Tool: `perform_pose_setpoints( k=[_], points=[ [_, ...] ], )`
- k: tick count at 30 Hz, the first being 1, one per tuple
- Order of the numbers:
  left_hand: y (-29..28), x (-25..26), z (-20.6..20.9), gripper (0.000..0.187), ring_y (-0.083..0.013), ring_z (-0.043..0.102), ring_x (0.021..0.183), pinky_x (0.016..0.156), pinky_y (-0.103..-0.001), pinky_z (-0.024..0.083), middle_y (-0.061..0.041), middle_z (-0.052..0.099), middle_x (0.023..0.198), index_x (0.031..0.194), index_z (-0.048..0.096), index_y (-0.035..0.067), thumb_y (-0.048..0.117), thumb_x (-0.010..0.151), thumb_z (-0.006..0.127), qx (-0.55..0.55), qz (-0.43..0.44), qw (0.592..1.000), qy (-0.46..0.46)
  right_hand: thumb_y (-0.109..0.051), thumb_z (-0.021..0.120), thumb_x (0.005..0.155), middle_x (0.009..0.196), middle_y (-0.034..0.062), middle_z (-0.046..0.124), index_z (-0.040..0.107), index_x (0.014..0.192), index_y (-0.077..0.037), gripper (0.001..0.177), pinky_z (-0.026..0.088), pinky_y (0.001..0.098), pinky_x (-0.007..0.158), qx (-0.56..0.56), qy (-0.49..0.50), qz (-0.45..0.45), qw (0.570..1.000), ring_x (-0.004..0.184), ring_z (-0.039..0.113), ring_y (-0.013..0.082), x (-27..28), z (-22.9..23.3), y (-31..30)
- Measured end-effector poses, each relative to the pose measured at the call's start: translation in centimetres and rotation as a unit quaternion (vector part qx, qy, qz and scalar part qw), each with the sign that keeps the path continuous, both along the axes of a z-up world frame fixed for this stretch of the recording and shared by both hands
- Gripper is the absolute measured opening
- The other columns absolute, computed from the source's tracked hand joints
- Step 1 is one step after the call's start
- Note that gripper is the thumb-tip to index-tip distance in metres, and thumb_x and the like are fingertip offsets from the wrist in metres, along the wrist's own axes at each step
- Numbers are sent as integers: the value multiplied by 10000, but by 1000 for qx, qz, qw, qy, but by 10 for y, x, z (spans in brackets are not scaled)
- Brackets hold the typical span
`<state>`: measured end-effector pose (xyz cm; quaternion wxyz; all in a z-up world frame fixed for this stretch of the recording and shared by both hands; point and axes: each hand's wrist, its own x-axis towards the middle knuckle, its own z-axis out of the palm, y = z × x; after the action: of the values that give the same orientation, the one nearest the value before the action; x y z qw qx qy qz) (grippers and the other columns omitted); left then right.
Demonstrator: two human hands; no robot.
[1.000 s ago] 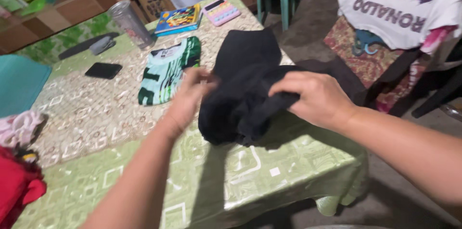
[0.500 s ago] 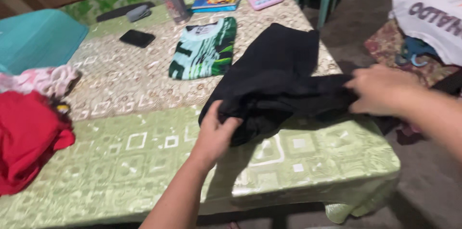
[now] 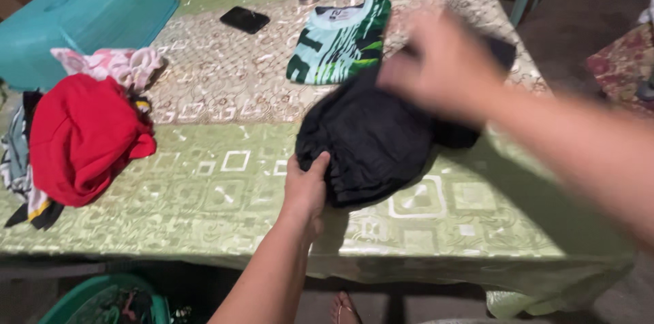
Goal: The person folds a green and white graphic shirt, a black garment, a red pair of pants, a pink floral cloth, a zig-zag patterned shirt, and a light pink pair of shorts on a table before placing them in a stack.
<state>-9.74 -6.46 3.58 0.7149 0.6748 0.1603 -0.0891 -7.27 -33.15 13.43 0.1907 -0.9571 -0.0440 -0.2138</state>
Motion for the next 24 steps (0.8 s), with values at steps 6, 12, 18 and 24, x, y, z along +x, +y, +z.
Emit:
perform_pose_setpoints(
  k=[6, 12, 18, 24],
  points=[
    [-1, -12, 24, 633, -308, 653, 1042, 847, -456, 530, -150, 658, 1239, 1425, 478, 109, 318, 871, 703, -33, -47, 998, 40, -690, 830, 582, 1603, 216, 445, 486, 1572, -106, 1200, 155, 606, 1160, -126, -27, 173, 976, 1502, 267, 412, -69, -118, 38],
    [4, -25, 75, 879, -308, 667, 1050, 903, -474, 567, -146, 623, 1183, 1525, 305, 150, 348, 801, 764, -112, -148, 980, -78, -250, 716, 869, 1387, 155, 692, 639, 1419, -45, 592, 435, 480, 1089, 295, 196, 171, 919, 1288, 613, 338, -49, -134, -3],
    [3, -18, 58, 1369, -403, 328, 1527, 1240, -490, 280, -245, 258, 1645, 1681, 19, 109, 306, 675, 926, 244, -159, 853, -432, -230, 583, 931, 1259, 85, 716, 590, 1374, -74, 470, 541, 414, 891, 582, 345, 20, 736, 1067, 689, 207, -60, -75, -61],
    [-49, -3, 37, 1443, -325, 460, 1434, 1184, -417, 359, -253, 376, 1586, 1632, -65, 71, 334, 634, 944, 41, -318, 879, -353, -383, 504, 967, 1279, 101, 731, 621, 1351, -15, 544, 539, 365, 981, 694, 352, 43, 627, 1115, 699, 225, -60, -68, -86]
  ],
)
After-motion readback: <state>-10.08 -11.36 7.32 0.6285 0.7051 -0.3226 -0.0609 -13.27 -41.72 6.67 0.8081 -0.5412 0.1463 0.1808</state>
